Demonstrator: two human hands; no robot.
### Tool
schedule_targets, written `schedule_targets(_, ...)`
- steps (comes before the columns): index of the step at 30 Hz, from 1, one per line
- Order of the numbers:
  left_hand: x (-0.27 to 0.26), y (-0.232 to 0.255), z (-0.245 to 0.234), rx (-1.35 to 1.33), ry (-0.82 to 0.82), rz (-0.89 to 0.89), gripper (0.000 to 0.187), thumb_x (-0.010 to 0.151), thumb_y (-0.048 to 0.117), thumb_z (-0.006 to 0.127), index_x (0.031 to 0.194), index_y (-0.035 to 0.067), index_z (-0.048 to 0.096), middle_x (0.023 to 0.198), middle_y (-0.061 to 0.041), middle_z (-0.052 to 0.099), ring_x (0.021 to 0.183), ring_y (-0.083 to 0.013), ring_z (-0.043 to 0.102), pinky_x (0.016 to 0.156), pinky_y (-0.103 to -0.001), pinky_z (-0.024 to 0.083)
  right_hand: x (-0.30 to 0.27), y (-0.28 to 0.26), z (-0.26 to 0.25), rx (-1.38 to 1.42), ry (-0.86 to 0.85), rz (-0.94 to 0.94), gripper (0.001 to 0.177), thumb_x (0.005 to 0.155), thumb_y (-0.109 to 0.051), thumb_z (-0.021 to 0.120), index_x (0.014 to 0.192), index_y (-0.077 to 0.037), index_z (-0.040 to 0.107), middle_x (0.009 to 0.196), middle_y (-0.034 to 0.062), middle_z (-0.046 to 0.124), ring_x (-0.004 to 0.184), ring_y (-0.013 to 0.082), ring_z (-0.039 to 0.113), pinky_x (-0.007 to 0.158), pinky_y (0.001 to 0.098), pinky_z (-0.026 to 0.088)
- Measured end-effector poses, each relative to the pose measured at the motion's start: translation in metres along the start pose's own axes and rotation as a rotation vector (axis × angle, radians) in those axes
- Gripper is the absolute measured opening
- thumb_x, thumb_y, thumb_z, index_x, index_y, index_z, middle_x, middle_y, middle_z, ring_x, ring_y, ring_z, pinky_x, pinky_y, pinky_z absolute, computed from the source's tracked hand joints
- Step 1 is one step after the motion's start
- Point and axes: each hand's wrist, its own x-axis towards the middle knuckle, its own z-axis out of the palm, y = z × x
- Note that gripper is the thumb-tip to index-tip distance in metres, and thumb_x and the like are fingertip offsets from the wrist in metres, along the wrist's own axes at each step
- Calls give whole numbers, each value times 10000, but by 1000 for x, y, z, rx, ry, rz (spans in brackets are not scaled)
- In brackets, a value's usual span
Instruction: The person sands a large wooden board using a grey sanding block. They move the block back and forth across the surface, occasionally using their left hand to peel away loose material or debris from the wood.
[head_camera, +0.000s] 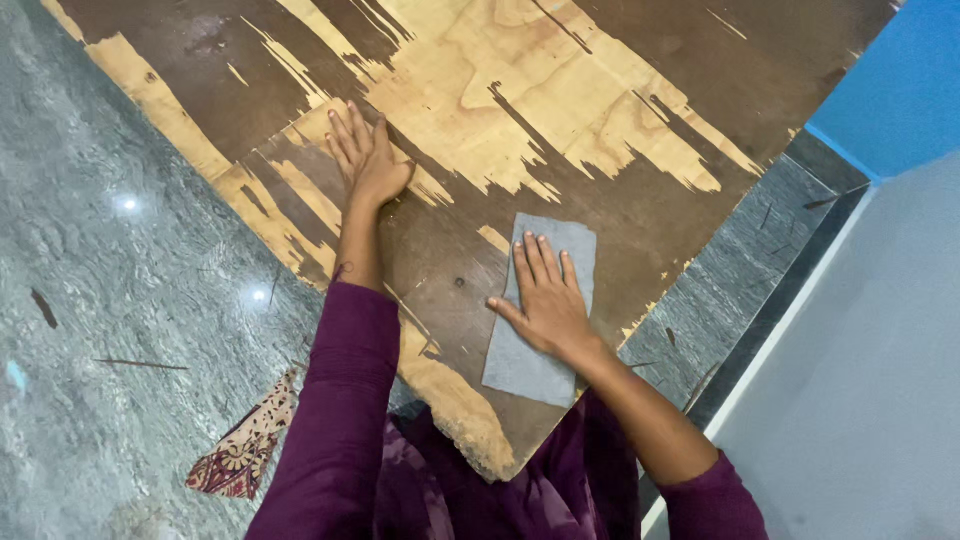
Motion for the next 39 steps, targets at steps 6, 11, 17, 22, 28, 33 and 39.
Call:
schedule_targets(6,4,0,1,-24,-6,-57,949,774,475,758,1551,58,408,1684,-275,-130,1505,-474,-263,1203,-595,-157,59,68,-1,36,28,137,972,963,-711,395,1602,3,230,1690,193,147,1558,339,104,1225,543,71)
schedule_targets(11,4,0,0,-20,-3,-94,990,763,537,781,1556,80,403,1694,-258,-125,1517,-463,-252,1212,-579,-161,72,151,-14,29,78,381,964,972,-719,374,1608,-9,238,1705,187,145,1582,327,100,1244,553,65)
schedule_targets(17,2,7,-1,35,-21,-114,1048,793,698,693,1574,74,377,1700,-237,-82,1530,-427,-224,1211,-591,-145,59,194,-15,29,171,550,951,977,-702,385,1599,9,270,1696,206,176,1575,348,116,1242,549,72)
schedule_targets(22,7,8,4,17,26,-124,970,854,754,596,1549,102,418,1709,-222,-7,1549,-407,-171,1226,-575,-99,50,185,-9,-5,208,561,946,993,-690,379,1590,38,283,1686,229,204,1573,366,134,1234,564,83)
schedule_targets(28,2,1,0,-171,88,-14,535,911,608,622,1288,239,709,1702,-189,152,1567,-413,-76,1232,-565,-70,14,156,-5,-22,223,494,924,1002,-662,391,1583,50,299,1677,246,224,1560,383,157,1224,576,101)
schedule_targets(33,2,-4,-1,-269,86,85,263,885,441,671,985,258,831,1684,-108,342,1586,-395,60,1259,-571,-8,-14,115,2,-56,200,409,917,997,-653,402,1579,49,301,1677,245,228,1567,378,161,1233,573,98)
schedule_targets(39,2,-3,8,-388,105,267,241,844,291,708,971,135,841,1608,-165,443,1511,-429,240,1212,-519,232,-38,40,5,-84,103,174,921,1002,-651,392,1571,61,264,1675,247,181,1560,375,138,1228,553,85)
